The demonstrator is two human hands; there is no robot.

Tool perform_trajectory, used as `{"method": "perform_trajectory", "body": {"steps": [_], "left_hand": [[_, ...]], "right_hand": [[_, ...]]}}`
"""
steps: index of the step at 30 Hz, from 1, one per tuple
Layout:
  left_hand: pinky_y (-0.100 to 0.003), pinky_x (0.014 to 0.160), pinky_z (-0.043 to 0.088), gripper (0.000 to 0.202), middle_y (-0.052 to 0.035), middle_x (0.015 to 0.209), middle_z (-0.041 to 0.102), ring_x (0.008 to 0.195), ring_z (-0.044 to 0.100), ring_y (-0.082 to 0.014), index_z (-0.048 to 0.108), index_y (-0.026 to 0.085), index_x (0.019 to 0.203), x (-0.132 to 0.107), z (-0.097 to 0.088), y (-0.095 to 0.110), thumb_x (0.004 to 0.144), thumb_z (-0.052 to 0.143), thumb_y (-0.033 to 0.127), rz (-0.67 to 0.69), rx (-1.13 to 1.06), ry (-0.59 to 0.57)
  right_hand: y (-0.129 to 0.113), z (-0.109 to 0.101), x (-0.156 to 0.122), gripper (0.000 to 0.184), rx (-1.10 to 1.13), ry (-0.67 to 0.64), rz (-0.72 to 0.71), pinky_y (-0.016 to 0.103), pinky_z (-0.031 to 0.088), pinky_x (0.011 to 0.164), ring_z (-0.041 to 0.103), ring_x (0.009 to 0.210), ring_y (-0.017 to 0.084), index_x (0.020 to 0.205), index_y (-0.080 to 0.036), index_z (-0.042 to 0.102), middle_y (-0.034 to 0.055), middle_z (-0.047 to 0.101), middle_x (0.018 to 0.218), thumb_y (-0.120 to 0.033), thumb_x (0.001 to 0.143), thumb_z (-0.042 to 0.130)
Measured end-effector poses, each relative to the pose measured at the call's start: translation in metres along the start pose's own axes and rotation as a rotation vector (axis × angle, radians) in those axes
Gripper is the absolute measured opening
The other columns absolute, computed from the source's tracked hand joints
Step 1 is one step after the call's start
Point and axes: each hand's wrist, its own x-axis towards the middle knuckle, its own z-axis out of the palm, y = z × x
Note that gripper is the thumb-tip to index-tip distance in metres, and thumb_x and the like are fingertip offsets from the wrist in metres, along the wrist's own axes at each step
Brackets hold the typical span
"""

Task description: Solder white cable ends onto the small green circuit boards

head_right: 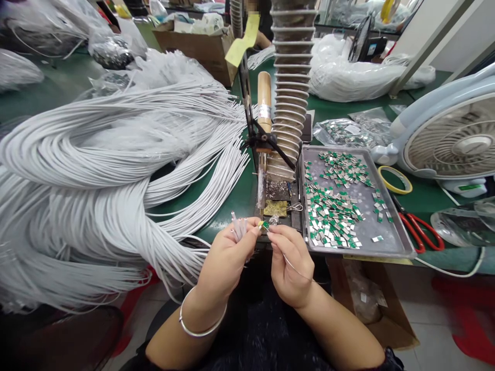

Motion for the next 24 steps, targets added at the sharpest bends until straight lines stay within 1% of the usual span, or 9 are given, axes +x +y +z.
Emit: {"method": "perform_trajectory", "body": {"steps": [5,9,19,24], "left_hand": [[-0.021,0.058,0.037,0.01,0.0054,0.063,0.05,0.052,0.038,-0.007,0.062,0.016,0.077,0.001,-0.0003,0.0005,0.078,0.059,0.025,-0.002,-0.02,0.009],[-0.021,0.056,0.036,0.011,0.0044,0.068,0.053,0.051,0.036,-0.0062,0.062,0.015,0.077,0.0018,0.0001,0.0025,0.077,0.059,0.025,0.005,-0.032,0.01],[-0.02,0.055,0.034,0.01,0.0059,0.062,0.047,0.051,0.034,-0.0062,0.058,0.015,0.077,0.004,0.0009,0.0039,0.078,0.059,0.025,-0.012,-0.067,-0.007],[-0.021,0.054,0.034,0.01,0.0056,0.065,0.049,0.05,0.034,-0.0059,0.058,0.015,0.076,0.0029,0.0007,0.0052,0.077,0.06,0.025,-0.007,-0.066,0.003]], "right_hand": [[0.0008,0.0017,0.0017,0.028,-0.01,-0.004,0.0,0.038,0.059,0.072,0.067,0.087,0.02,0.105,-0.022,0.061,0.008,0.068,0.093,-0.006,0.085,0.048],[0.0009,0.0027,0.0029,0.029,0.001,0.001,-0.008,0.036,0.059,0.074,0.067,0.089,0.019,0.105,-0.021,0.062,0.008,0.067,0.094,-0.005,0.084,0.049],[0.0005,0.0032,0.007,0.027,-0.045,0.01,-0.011,0.038,0.06,0.073,0.068,0.086,0.02,0.104,-0.023,0.062,0.0072,0.068,0.093,-0.008,0.086,0.049],[-0.0008,0.0031,0.0081,0.027,-0.056,0.013,-0.014,0.038,0.06,0.071,0.067,0.085,0.019,0.104,-0.024,0.061,0.0072,0.068,0.091,-0.008,0.086,0.048]]}}
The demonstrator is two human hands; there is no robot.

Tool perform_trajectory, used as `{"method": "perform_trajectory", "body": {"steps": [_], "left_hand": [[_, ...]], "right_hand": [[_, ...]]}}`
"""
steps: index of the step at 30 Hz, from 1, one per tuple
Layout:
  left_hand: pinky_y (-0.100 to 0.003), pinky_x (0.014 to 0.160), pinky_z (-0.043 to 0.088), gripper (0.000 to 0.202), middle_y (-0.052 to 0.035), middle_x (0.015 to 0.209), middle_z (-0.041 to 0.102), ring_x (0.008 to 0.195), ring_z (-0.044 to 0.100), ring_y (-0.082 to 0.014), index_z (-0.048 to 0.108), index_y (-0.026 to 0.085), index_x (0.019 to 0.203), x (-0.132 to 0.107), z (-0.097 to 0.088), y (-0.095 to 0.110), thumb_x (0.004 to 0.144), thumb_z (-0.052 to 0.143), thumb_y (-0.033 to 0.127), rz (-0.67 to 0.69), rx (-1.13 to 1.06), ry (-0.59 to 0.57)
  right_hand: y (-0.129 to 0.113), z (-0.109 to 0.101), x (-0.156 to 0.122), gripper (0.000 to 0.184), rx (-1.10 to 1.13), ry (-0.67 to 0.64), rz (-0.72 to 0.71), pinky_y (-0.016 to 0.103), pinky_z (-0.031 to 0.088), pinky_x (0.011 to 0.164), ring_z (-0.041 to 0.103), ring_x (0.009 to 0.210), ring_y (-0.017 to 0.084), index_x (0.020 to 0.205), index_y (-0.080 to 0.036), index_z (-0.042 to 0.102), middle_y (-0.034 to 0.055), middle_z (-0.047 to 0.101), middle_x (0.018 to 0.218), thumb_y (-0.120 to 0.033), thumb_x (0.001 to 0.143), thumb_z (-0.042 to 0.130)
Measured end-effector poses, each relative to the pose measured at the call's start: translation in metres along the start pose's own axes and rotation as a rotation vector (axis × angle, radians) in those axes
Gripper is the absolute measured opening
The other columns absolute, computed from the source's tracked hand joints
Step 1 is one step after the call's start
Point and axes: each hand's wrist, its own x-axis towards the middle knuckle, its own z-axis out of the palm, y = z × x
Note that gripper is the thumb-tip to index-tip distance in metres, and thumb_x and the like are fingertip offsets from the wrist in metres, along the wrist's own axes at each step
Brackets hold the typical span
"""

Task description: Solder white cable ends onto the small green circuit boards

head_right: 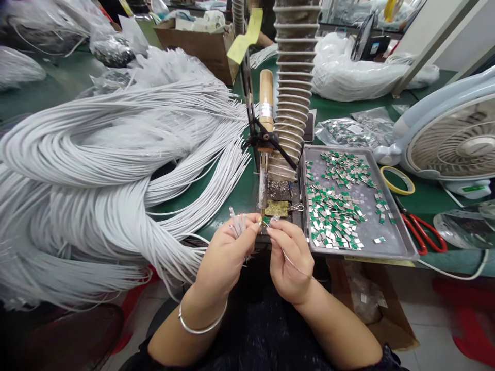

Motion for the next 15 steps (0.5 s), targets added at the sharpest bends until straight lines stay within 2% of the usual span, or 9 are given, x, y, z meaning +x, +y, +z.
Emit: {"method": "perform_trajectory", "body": {"steps": [15], "left_hand": [[-0.022,0.056,0.034,0.011,0.0084,0.054,0.038,0.05,0.033,-0.0074,0.058,0.016,0.078,0.0009,-0.0006,-0.0022,0.077,0.061,0.027,-0.026,-0.003,-0.014]], "right_hand": [[0.0025,0.0007,-0.0027,0.03,0.043,-0.012,-0.005,0.036,0.058,0.073,0.066,0.088,0.019,0.106,-0.023,0.062,0.007,0.065,0.095,-0.005,0.085,0.05]]}}
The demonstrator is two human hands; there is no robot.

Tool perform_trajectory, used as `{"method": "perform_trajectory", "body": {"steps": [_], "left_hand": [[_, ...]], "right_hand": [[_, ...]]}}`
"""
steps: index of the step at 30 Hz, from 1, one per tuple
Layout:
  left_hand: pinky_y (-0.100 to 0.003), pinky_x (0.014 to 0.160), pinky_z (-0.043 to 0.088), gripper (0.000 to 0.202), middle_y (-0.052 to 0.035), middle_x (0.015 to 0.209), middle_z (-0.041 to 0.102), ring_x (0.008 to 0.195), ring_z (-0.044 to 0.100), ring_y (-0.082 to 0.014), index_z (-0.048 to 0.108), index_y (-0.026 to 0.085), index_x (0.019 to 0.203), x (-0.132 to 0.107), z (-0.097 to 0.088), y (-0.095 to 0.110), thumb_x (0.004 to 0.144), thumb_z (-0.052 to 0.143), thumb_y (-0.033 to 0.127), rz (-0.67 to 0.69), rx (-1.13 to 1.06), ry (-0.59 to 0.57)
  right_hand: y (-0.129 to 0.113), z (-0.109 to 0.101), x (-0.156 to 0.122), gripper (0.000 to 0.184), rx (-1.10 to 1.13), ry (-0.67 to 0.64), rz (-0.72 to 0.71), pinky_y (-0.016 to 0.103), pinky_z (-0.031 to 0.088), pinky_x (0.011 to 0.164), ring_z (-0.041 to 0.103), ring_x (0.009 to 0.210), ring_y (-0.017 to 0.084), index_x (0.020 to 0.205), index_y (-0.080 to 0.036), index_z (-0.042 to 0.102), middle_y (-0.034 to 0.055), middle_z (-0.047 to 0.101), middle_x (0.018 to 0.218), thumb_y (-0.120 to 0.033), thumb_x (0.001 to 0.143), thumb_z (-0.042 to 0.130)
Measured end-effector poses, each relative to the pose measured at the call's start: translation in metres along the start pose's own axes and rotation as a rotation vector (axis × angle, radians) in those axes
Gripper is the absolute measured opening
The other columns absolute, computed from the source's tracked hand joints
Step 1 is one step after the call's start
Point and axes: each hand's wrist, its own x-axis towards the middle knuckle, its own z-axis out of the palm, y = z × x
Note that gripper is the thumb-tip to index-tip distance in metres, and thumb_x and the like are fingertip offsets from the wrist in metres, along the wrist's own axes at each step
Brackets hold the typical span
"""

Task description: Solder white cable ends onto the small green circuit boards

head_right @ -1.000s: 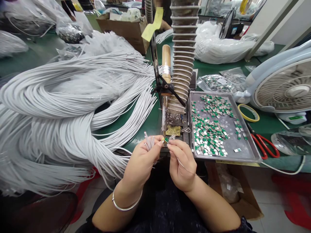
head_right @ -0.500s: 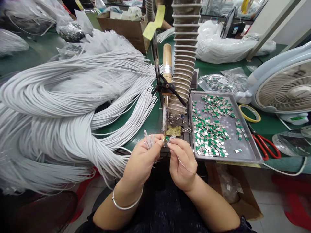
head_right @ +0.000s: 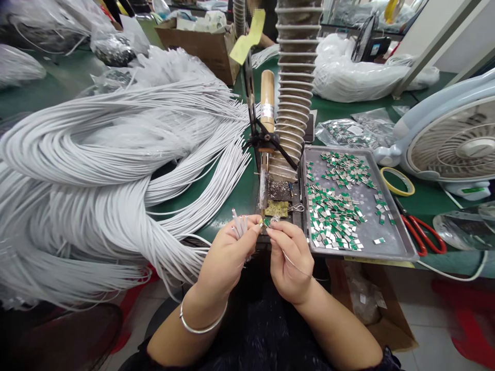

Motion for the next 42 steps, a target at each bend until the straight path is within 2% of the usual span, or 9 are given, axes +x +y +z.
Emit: {"method": "perform_trajectory", "body": {"steps": [15,25,29,32,37,42], "left_hand": [[-0.019,0.052,0.031,0.008,0.0076,0.059,0.042,0.051,0.029,-0.0057,0.056,0.015,0.078,-0.001,0.0,0.003,0.082,0.055,0.022,0.037,0.022,-0.002],[-0.018,0.057,0.035,0.007,0.0067,0.061,0.045,0.05,0.031,-0.0049,0.058,0.015,0.078,0.0,-0.001,-0.001,0.082,0.056,0.021,0.004,0.001,-0.014],[-0.018,0.06,0.038,0.007,0.0062,0.063,0.046,0.053,0.035,-0.0054,0.058,0.016,0.08,0.001,-0.003,-0.005,0.082,0.056,0.022,0.009,0.008,-0.039],[-0.019,0.063,0.04,0.007,0.0051,0.064,0.049,0.056,0.04,-0.0067,0.058,0.016,0.082,-0.001,-0.004,-0.007,0.083,0.056,0.023,0.019,0.023,-0.08],[-0.021,0.066,0.042,0.007,0.0015,0.073,0.054,0.066,0.048,-0.0103,0.056,0.017,0.08,-0.006,-0.01,-0.008,0.083,0.055,0.023,0.113,0.149,-0.153],[-0.024,0.07,0.043,0.008,-0.0012,0.081,0.056,0.073,0.051,-0.0127,0.054,0.018,0.079,-0.008,-0.016,-0.014,0.084,0.054,0.024,0.233,0.355,-0.109]], "right_hand": [[0.001,0.002,0.004,0.028,-0.001,0.004,-0.038,0.033,0.057,0.074,0.064,0.088,0.017,0.104,-0.019,0.062,0.0082,0.063,0.096,-0.003,0.084,0.051],[0.002,0.0,0.003,0.029,0.004,-0.006,-0.028,0.036,0.058,0.071,0.064,0.087,0.018,0.106,-0.021,0.061,0.008,0.065,0.094,-0.005,0.084,0.05],[0.004,-0.004,-0.002,0.033,0.063,-0.019,0.015,0.036,0.057,0.071,0.065,0.086,0.019,0.11,-0.023,0.06,0.0068,0.066,0.094,-0.005,0.085,0.048],[0.004,-0.008,-0.002,0.035,0.129,-0.044,0.11,0.033,0.055,0.069,0.064,0.078,0.016,0.112,-0.022,0.059,0.0053,0.065,0.091,-0.003,0.086,0.044],[0.001,-0.013,0.004,0.022,0.165,-0.199,0.227,0.026,0.052,0.062,0.06,0.069,0.012,0.099,-0.02,0.06,0.0018,0.061,0.08,-0.006,0.086,0.049],[0.001,-0.015,0.004,0.015,0.168,-0.264,0.278,0.022,0.049,0.058,0.057,0.065,0.01,0.091,-0.02,0.057,-0.0004,0.057,0.076,-0.007,0.086,0.05]]}}
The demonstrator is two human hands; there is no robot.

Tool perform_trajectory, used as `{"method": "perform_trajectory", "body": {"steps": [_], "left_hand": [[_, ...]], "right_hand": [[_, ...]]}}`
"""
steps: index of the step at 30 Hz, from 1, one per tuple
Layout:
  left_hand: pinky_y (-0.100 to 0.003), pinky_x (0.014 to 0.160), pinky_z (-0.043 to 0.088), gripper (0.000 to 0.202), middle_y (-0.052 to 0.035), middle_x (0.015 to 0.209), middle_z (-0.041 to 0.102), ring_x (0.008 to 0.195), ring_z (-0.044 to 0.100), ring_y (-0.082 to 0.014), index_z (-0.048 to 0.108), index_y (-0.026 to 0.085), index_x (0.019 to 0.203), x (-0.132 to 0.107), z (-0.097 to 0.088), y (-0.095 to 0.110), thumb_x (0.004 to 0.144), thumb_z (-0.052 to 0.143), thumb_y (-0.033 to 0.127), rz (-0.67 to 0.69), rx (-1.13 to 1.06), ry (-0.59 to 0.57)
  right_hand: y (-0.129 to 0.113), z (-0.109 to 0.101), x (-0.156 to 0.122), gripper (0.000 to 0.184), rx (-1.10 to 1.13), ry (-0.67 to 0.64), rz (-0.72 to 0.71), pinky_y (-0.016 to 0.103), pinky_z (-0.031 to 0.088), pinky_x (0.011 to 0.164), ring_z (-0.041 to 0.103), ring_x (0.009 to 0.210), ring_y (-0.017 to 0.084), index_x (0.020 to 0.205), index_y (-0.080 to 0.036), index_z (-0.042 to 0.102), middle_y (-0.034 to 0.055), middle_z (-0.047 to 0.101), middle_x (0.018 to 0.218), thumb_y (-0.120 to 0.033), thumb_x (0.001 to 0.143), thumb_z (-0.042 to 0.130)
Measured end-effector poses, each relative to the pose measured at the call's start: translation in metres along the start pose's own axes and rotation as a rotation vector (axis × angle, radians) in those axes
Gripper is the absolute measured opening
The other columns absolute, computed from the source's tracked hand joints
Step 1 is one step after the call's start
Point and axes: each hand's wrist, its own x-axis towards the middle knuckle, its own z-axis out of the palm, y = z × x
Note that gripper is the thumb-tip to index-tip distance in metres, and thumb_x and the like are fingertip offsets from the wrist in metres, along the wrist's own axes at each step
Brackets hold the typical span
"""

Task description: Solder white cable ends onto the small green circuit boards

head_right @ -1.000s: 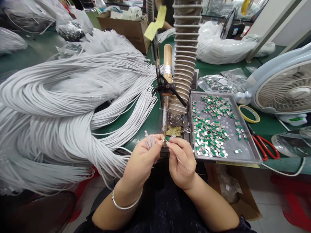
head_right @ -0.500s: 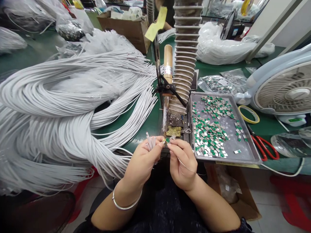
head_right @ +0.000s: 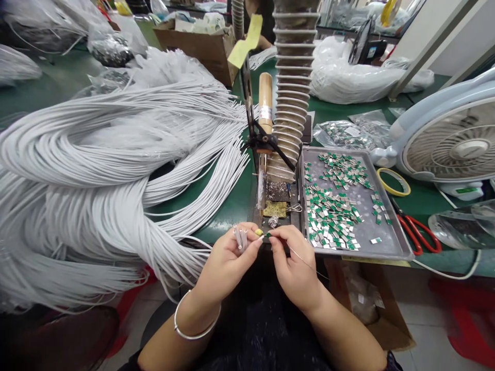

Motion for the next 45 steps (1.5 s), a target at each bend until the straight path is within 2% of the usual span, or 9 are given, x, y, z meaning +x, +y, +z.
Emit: {"method": "perform_trajectory", "body": {"steps": [3,7,11,14,17,21,26,30,45], "left_hand": [[-0.025,0.073,0.041,0.015,-0.0016,0.08,0.055,0.075,0.05,-0.0135,0.055,0.017,0.079,0.0,-0.002,-0.003,0.088,0.049,0.027,0.038,0.072,-0.013],[-0.024,0.065,0.039,0.022,0.0008,0.07,0.051,0.066,0.045,-0.012,0.057,0.016,0.08,0.001,-0.007,0.001,0.09,0.047,0.032,-0.044,0.011,-0.099],[-0.023,0.057,0.035,0.024,0.0034,0.064,0.044,0.057,0.037,-0.0099,0.058,0.015,0.081,0.002,-0.012,0.004,0.087,0.05,0.036,-0.139,-0.073,-0.173],[-0.023,0.056,0.035,0.021,0.0033,0.065,0.047,0.055,0.036,-0.0089,0.057,0.015,0.077,0.002,-0.011,0.003,0.085,0.053,0.034,-0.169,-0.089,-0.159],[-0.023,0.06,0.037,0.016,0.001,0.073,0.053,0.06,0.041,-0.0096,0.056,0.016,0.075,0.003,-0.009,0.002,0.084,0.054,0.028,-0.157,-0.115,-0.097],[-0.024,0.064,0.038,0.013,-0.0002,0.075,0.054,0.064,0.043,-0.0107,0.055,0.015,0.075,0.005,-0.008,0.006,0.084,0.053,0.024,-0.126,-0.146,-0.064],[-0.022,0.059,0.035,0.014,0.001,0.075,0.052,0.059,0.039,-0.0087,0.054,0.015,0.075,0.007,-0.008,0.01,0.085,0.052,0.025,-0.143,-0.143,-0.058],[-0.022,0.056,0.034,0.013,0.0033,0.071,0.047,0.056,0.037,-0.0078,0.054,0.016,0.077,0.009,-0.007,0.011,0.084,0.053,0.027,-0.168,-0.157,-0.048],[-0.021,0.052,0.032,0.013,0.0048,0.065,0.045,0.052,0.034,-0.007,0.054,0.016,0.08,0.017,-0.004,0.014,0.083,0.055,0.028,-0.15,-0.175,0.003]], "right_hand": [[0.002,0.0,-0.003,0.013,0.024,-0.013,0.022,0.023,0.049,0.059,0.056,0.067,0.01,0.087,-0.02,0.056,0.0002,0.056,0.079,-0.008,0.086,0.051],[0.007,0.004,-0.004,0.017,-0.004,0.029,-0.069,0.026,0.05,0.064,0.056,0.073,0.012,0.087,-0.02,0.057,0.0011,0.055,0.079,-0.004,0.083,0.052],[0.011,0.008,-0.001,0.024,-0.055,0.074,-0.208,0.032,0.053,0.069,0.06,0.081,0.016,0.098,-0.021,0.059,0.0044,0.061,0.085,-0.004,0.083,0.05],[0.011,0.011,-0.001,0.027,-0.071,0.048,-0.259,0.037,0.056,0.074,0.063,0.088,0.019,0.107,-0.019,0.058,0.0084,0.064,0.093,-0.007,0.086,0.046],[0.011,0.013,-0.005,0.031,-0.059,0.059,-0.233,0.038,0.057,0.075,0.064,0.092,0.02,0.114,-0.017,0.055,0.0109,0.065,0.098,-0.009,0.088,0.04],[0.014,0.018,-0.012,0.036,-0.053,0.165,-0.126,0.036,0.059,0.075,0.069,0.084,0.018,0.126,-0.017,0.047,0.0091,0.069,0.096,-0.012,0.091,0.038],[0.018,0.021,-0.011,0.023,0.051,0.272,-0.075,0.032,0.06,0.071,0.07,0.081,0.016,0.106,-0.02,0.057,0.0051,0.07,0.09,-0.01,0.09,0.043],[0.014,0.019,-0.005,0.022,0.07,0.23,-0.127,0.032,0.059,0.073,0.07,0.084,0.016,0.097,-0.02,0.06,0.0044,0.071,0.089,-0.007,0.087,0.046],[0.01,0.019,0.004,0.021,0.003,0.246,-0.2,0.038,0.058,0.074,0.069,0.086,0.02,0.097,-0.021,0.061,0.0062,0.071,0.092,-0.009,0.086,0.048]]}}
